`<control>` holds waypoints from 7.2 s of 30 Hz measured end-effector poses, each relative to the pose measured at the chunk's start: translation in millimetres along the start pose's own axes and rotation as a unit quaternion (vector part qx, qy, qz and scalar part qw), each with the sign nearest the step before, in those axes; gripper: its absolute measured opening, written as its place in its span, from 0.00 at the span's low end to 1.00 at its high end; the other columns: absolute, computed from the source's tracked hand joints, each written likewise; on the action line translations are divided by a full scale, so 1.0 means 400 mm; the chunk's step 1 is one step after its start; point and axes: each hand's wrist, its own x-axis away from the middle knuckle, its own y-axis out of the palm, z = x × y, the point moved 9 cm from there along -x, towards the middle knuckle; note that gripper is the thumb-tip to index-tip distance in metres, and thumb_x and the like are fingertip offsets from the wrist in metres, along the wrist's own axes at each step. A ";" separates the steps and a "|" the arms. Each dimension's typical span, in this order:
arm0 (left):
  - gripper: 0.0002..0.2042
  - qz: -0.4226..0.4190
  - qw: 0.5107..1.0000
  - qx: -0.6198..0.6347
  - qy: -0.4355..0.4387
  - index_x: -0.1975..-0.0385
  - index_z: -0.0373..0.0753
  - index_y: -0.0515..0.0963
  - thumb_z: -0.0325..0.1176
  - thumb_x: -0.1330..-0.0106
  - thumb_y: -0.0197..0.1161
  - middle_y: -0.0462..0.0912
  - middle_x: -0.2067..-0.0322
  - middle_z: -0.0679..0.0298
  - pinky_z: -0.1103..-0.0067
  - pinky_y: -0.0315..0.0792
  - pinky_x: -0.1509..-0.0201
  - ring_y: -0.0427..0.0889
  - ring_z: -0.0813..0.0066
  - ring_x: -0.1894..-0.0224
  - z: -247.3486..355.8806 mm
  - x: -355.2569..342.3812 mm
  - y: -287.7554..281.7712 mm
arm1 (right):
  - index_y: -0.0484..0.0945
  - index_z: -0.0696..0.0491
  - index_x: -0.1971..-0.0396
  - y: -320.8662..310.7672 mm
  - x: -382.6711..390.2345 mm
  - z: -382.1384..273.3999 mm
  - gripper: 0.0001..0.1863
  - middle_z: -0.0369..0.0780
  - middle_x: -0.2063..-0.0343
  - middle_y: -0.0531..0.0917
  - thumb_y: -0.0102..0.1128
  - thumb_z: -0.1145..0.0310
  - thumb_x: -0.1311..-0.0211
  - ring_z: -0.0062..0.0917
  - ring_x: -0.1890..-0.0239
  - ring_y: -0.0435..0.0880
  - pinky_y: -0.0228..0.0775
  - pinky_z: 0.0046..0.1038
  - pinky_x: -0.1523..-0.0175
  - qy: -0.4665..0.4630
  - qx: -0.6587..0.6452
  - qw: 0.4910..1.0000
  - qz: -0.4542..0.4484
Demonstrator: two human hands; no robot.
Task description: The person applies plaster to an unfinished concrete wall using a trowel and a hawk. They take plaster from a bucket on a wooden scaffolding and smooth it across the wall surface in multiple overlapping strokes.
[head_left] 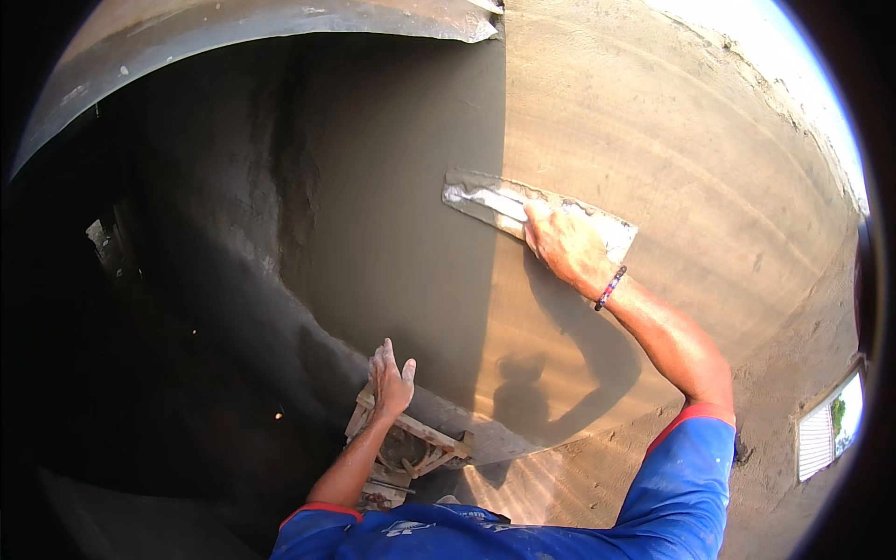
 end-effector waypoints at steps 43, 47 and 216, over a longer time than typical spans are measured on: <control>0.38 -0.108 0.974 0.062 -0.187 0.33 0.30 0.53 0.41 0.38 0.62 0.62 0.37 0.38 0.62 0.57 0.31 0.62 0.43 0.35 -0.306 0.240 0.073 | 0.71 0.55 0.66 0.006 -0.029 -0.040 0.09 0.50 0.81 0.78 0.54 0.65 0.38 0.47 0.73 0.80 0.70 0.45 0.67 -0.085 0.018 0.994 -0.058; 0.37 -0.078 0.978 0.029 -0.192 0.33 0.29 0.53 0.40 0.38 0.62 0.63 0.37 0.39 0.62 0.57 0.31 0.62 0.43 0.35 -0.369 0.265 0.018 | 0.70 0.56 0.63 -0.134 -0.123 -0.077 0.12 0.53 0.78 0.79 0.54 0.61 0.37 0.50 0.69 0.80 0.71 0.47 0.64 -0.095 -0.041 0.995 -0.005; 0.21 -0.228 0.951 0.077 -0.196 0.49 0.27 0.75 0.35 0.37 0.62 0.80 0.51 0.47 0.71 0.70 0.43 0.78 0.59 0.48 -0.462 0.386 0.176 | 0.72 0.56 0.59 -0.404 0.540 0.472 0.13 0.32 0.82 0.70 0.59 0.63 0.34 0.13 0.85 0.68 0.62 0.18 0.82 0.370 -0.371 0.727 0.444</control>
